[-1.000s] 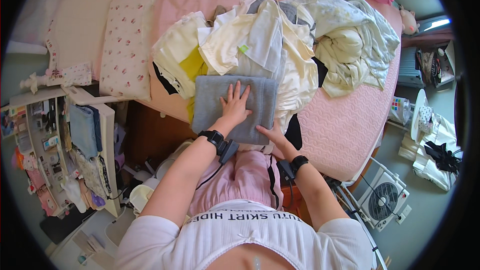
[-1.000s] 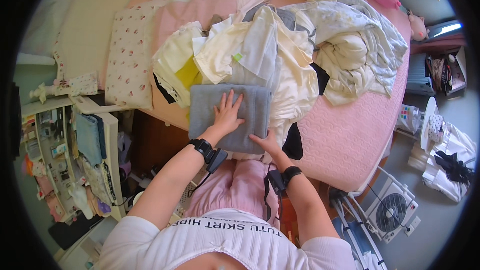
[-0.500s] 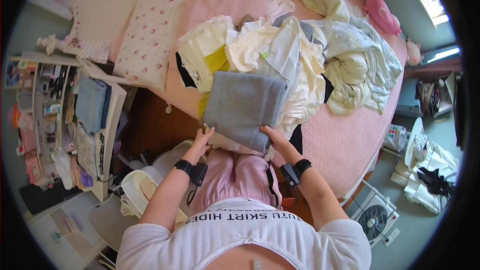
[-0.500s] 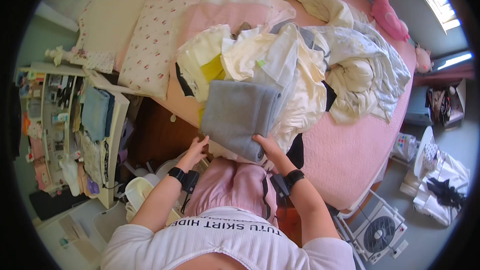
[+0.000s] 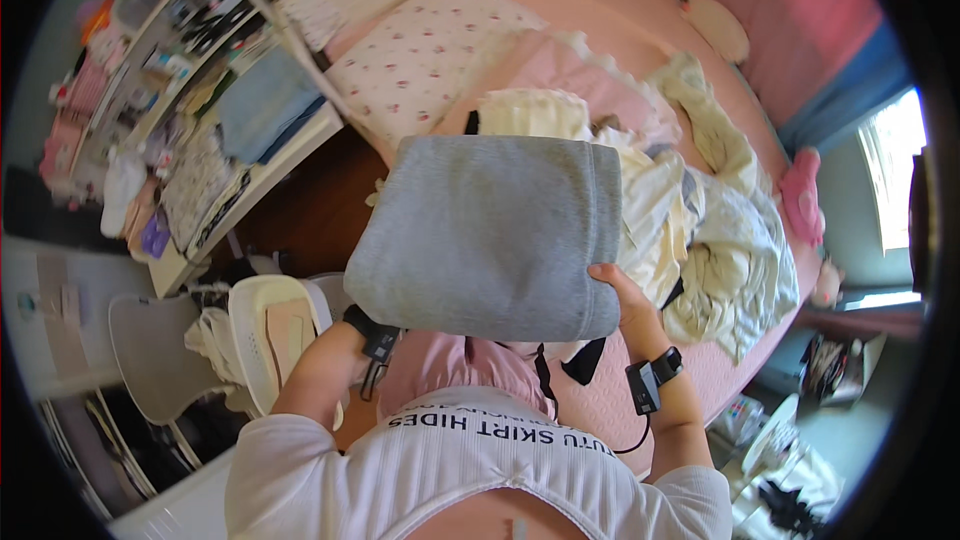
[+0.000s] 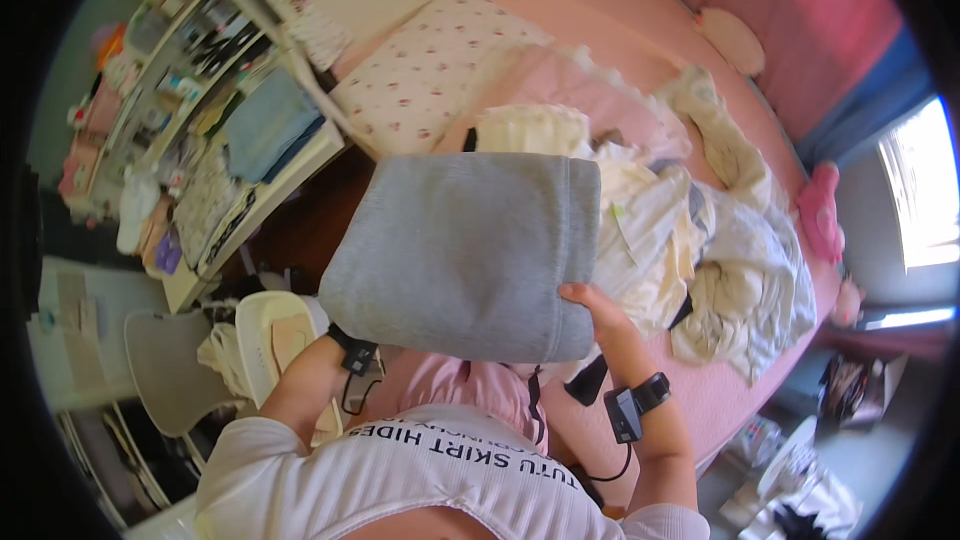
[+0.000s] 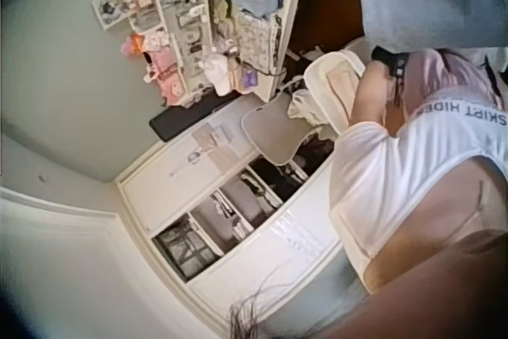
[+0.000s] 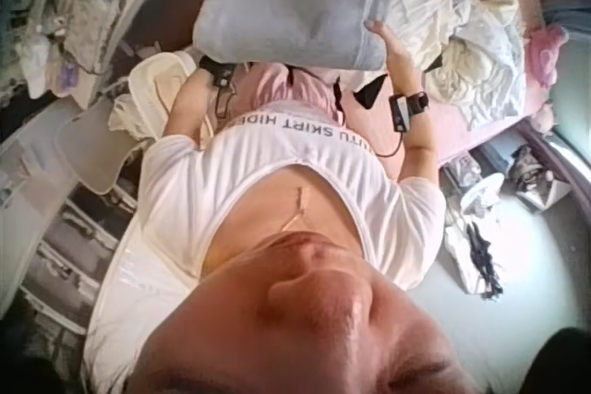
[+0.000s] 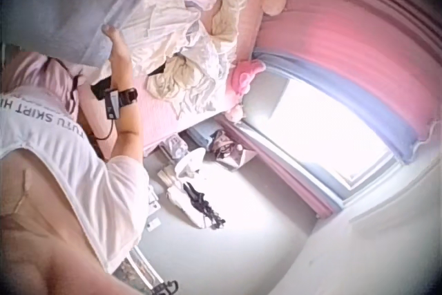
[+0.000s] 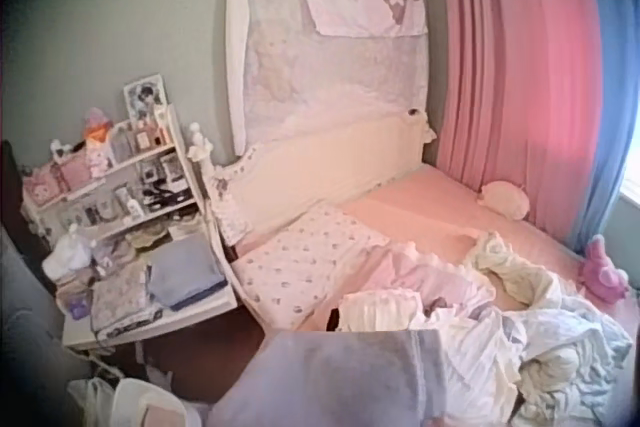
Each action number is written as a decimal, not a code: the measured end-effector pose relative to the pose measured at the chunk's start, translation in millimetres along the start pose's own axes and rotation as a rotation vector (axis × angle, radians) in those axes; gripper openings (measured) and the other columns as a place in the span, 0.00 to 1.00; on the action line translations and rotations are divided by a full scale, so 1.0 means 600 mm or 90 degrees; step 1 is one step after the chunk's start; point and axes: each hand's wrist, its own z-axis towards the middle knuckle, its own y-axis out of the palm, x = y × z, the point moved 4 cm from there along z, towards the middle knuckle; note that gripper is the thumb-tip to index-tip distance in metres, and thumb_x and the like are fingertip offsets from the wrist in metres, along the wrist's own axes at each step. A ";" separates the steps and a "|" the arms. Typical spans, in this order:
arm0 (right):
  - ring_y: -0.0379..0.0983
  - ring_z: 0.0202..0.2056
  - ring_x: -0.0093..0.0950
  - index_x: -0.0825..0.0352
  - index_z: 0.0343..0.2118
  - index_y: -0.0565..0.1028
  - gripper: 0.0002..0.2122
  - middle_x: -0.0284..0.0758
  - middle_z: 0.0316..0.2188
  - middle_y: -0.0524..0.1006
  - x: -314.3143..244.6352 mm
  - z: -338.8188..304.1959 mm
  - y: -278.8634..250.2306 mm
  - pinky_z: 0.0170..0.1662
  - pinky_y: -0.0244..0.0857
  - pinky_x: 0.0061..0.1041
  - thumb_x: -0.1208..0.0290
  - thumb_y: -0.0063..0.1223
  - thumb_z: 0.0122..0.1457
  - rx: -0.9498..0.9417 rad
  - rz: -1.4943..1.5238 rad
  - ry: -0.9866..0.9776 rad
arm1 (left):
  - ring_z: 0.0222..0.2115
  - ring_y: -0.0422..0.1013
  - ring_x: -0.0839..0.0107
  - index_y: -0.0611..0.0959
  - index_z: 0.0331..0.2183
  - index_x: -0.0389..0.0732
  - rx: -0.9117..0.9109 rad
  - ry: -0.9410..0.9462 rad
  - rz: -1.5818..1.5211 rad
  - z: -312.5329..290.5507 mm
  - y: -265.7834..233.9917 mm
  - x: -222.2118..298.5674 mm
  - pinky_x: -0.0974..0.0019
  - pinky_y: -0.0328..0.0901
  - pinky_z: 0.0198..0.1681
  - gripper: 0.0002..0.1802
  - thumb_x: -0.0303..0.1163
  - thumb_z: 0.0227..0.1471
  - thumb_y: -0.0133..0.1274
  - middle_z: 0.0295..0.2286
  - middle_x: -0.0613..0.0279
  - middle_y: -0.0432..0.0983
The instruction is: The recorder folds various pieces of clothing (floral shirt, pants, shorts) and organizes them into a basket and onto a desk.
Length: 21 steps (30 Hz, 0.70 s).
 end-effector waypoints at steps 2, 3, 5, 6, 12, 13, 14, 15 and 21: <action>0.68 0.37 0.31 0.76 0.44 0.61 0.24 0.42 0.38 0.69 -0.025 0.022 0.039 0.42 0.62 0.26 0.69 0.48 0.44 -0.035 -0.050 -0.007 | 0.45 0.58 0.63 0.61 0.49 0.45 0.009 0.014 -0.096 -0.023 -0.002 0.049 0.60 0.51 0.50 0.38 0.62 0.43 0.35 0.46 0.59 0.60; 0.68 0.36 0.31 0.75 0.44 0.61 0.23 0.42 0.37 0.69 -0.030 0.043 0.053 0.41 0.63 0.26 0.69 0.49 0.44 -0.039 -0.061 0.010 | 0.45 0.58 0.63 0.62 0.49 0.45 0.017 0.025 -0.125 -0.033 -0.010 0.074 0.60 0.51 0.50 0.38 0.62 0.43 0.35 0.46 0.59 0.60; 0.68 0.37 0.31 0.75 0.44 0.61 0.23 0.41 0.38 0.69 -0.052 0.081 0.094 0.41 0.63 0.26 0.69 0.49 0.44 -0.056 -0.133 0.043 | 0.46 0.58 0.64 0.63 0.49 0.45 0.027 0.033 -0.174 -0.048 -0.034 0.118 0.61 0.51 0.51 0.37 0.61 0.44 0.35 0.46 0.60 0.60; 0.68 0.37 0.31 0.75 0.44 0.61 0.24 0.41 0.38 0.69 -0.061 0.101 0.116 0.41 0.62 0.26 0.68 0.49 0.44 -0.059 -0.188 0.068 | 0.46 0.58 0.64 0.63 0.49 0.45 0.029 0.046 -0.180 -0.057 -0.054 0.138 0.61 0.51 0.51 0.37 0.61 0.44 0.35 0.46 0.60 0.60; 0.64 0.41 0.27 0.73 0.45 0.61 0.23 0.38 0.41 0.67 -0.095 0.271 0.271 0.44 0.59 0.25 0.69 0.49 0.45 -0.161 -0.364 0.092 | 0.32 0.70 0.63 0.69 0.40 0.30 0.198 -0.044 0.015 -0.069 -0.154 0.267 0.65 0.64 0.39 0.24 0.24 0.34 0.50 0.33 0.53 0.71; 0.63 0.41 0.27 0.71 0.47 0.59 0.24 0.37 0.41 0.66 -0.108 0.296 0.310 0.44 0.58 0.25 0.70 0.49 0.46 -0.170 -0.340 0.083 | 0.32 0.70 0.63 0.69 0.40 0.30 0.208 -0.021 0.032 -0.066 -0.166 0.307 0.64 0.65 0.38 0.24 0.24 0.34 0.50 0.33 0.52 0.71; 0.63 0.41 0.27 0.71 0.47 0.58 0.25 0.37 0.41 0.66 -0.126 0.314 0.370 0.44 0.59 0.25 0.70 0.49 0.46 -0.194 -0.338 0.055 | 0.31 0.70 0.62 0.69 0.40 0.31 0.222 0.002 0.046 -0.067 -0.181 0.349 0.64 0.65 0.37 0.24 0.23 0.34 0.49 0.33 0.52 0.71; 0.63 0.41 0.27 0.72 0.48 0.58 0.25 0.38 0.41 0.66 -0.143 0.346 0.405 0.44 0.59 0.25 0.69 0.50 0.46 -0.189 -0.337 0.024 | 0.31 0.70 0.62 0.69 0.40 0.31 0.232 0.068 0.085 -0.069 -0.182 0.398 0.63 0.66 0.36 0.24 0.23 0.34 0.49 0.33 0.52 0.71; 0.63 0.42 0.26 0.72 0.48 0.57 0.26 0.39 0.41 0.66 -0.232 0.491 0.684 0.43 0.59 0.23 0.67 0.49 0.48 -0.294 -0.332 -0.203 | 0.31 0.70 0.66 0.70 0.39 0.30 0.356 0.351 0.229 -0.118 -0.251 0.648 0.67 0.65 0.35 0.24 0.28 0.33 0.50 0.31 0.54 0.72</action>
